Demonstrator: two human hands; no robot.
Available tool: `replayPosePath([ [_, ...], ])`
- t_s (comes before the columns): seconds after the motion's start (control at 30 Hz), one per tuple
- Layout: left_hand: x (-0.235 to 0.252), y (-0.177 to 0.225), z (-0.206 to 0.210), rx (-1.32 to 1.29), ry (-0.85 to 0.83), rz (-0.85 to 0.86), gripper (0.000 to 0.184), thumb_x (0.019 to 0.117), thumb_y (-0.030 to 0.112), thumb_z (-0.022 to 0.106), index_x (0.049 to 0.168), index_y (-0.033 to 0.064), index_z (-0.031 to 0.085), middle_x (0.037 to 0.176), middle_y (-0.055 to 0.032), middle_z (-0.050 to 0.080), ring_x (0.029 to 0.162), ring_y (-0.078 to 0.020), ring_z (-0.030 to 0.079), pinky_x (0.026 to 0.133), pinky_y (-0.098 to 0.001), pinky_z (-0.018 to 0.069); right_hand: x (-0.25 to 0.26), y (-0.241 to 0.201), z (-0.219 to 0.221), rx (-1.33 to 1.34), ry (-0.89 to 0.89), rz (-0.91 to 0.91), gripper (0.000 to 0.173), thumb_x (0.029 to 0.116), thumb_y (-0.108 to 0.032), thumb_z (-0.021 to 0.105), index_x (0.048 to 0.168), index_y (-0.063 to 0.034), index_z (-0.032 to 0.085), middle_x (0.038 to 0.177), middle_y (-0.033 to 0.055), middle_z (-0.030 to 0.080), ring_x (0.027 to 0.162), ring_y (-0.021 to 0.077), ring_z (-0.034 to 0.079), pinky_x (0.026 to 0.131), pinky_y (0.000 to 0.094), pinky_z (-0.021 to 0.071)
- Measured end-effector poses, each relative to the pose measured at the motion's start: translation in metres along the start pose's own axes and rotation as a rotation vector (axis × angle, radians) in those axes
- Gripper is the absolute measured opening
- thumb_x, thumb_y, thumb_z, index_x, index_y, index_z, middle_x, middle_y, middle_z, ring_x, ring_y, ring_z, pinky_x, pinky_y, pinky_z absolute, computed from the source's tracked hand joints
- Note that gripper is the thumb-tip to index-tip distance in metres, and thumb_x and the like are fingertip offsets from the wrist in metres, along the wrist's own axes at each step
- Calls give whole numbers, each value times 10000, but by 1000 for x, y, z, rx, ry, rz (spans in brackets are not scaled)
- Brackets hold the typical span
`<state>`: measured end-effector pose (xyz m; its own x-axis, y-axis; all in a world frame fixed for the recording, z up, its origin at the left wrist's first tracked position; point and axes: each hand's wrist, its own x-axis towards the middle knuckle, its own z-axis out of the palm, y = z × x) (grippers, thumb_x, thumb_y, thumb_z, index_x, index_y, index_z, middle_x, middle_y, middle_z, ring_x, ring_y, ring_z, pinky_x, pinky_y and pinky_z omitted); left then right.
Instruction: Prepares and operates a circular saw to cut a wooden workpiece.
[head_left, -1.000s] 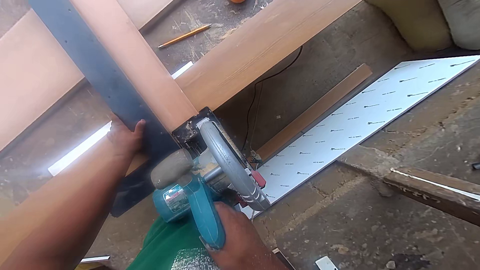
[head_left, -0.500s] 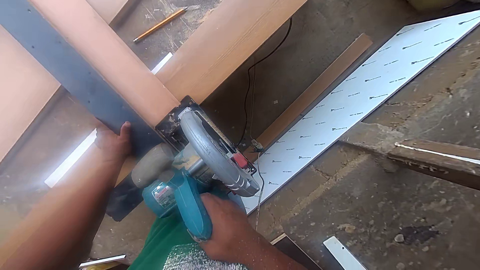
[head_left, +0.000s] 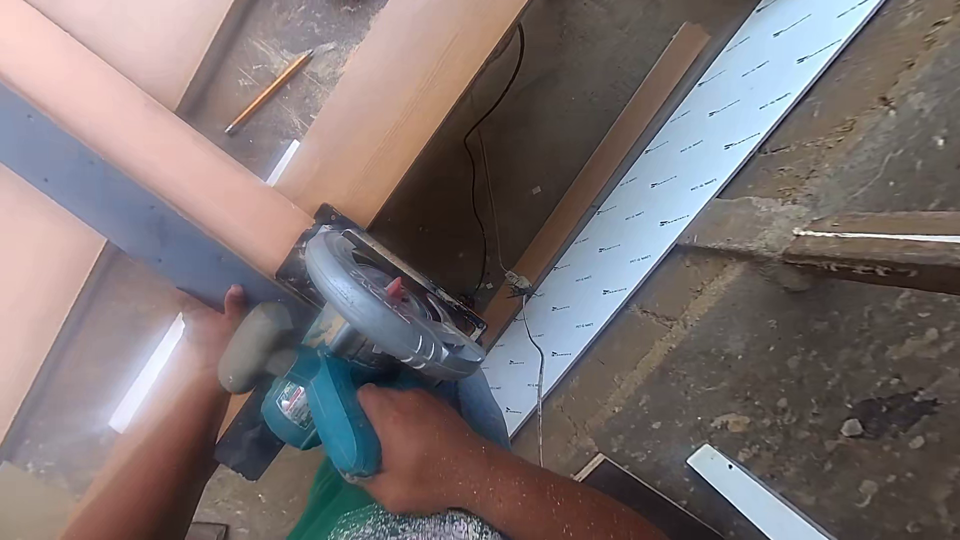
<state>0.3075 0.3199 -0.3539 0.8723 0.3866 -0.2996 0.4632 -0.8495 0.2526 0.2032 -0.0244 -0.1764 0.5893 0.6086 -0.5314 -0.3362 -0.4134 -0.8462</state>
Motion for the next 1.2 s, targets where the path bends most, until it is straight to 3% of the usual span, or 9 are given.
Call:
replayPosePath([
  [0.23,-18,20,-7,-129,12,3,938,988,503,625,1604,-33,164,1527,-278,450,1416,-314,479,1180,-430,382,14,-4,-5,-5,-23,-25,508,876,-214,745,1291,3,546,1117,176,675,1077,316,673,876,505,543],
  [0.33,-40,42,-16,-157,2,166,679,1045,344,556,1486,-132,359,1401,-314,545,1320,-268,558,1127,-362,432,20,-7,-7,4,-14,-42,499,881,-209,741,1289,3,544,1102,177,676,1071,322,674,878,511,543],
  [0.4,-66,92,-32,-147,-106,0,464,1115,260,415,1385,-110,486,1330,-221,581,1215,-113,545,1083,-273,387,25,-8,-8,17,-1,-58,504,873,-195,744,1289,8,546,1080,181,680,1055,329,677,868,517,544],
  [0.53,-53,61,-30,-125,-105,90,538,1085,352,496,1297,-135,580,1281,-280,635,1215,-216,600,1100,-342,407,35,-13,-12,16,-14,-70,507,877,-191,740,1297,8,539,1078,181,678,1057,326,676,872,517,545],
  [0.67,-43,52,-36,-122,-172,79,503,953,192,671,1320,-135,565,1318,-234,633,1262,-169,592,1132,-291,390,42,-18,-16,18,-26,-72,527,879,-190,739,1318,11,529,1099,184,676,1077,327,670,893,510,539],
  [0.8,-36,20,-18,-408,-143,76,429,995,293,640,1218,-72,620,1073,-88,708,1001,-39,663,942,-221,523,50,-21,-17,14,-28,-71,515,885,-192,734,1313,8,529,1097,182,676,1075,324,671,890,513,541],
  [0.93,-18,2,-9,-457,-195,90,379,1026,266,595,1269,-25,610,1114,-68,684,1008,-15,625,948,-215,496,60,-27,-20,6,-32,-74,515,887,-186,732,1319,0,522,1088,176,675,1064,320,673,877,510,544],
  [1.1,-33,56,-40,154,-177,118,413,1053,264,533,1266,-70,650,1245,-258,686,1205,-353,649,1071,-507,444,73,-35,-25,0,-44,-72,531,886,-176,722,1341,-7,509,1095,173,672,1071,315,671,878,504,545],
  [1.2,-45,113,-71,315,-327,-67,455,1072,234,476,1377,-90,573,1384,-283,609,1334,-400,558,1126,-505,387,82,-39,-27,8,-42,-76,530,887,-171,719,1345,-6,510,1088,171,674,1067,315,672,875,510,544],
])
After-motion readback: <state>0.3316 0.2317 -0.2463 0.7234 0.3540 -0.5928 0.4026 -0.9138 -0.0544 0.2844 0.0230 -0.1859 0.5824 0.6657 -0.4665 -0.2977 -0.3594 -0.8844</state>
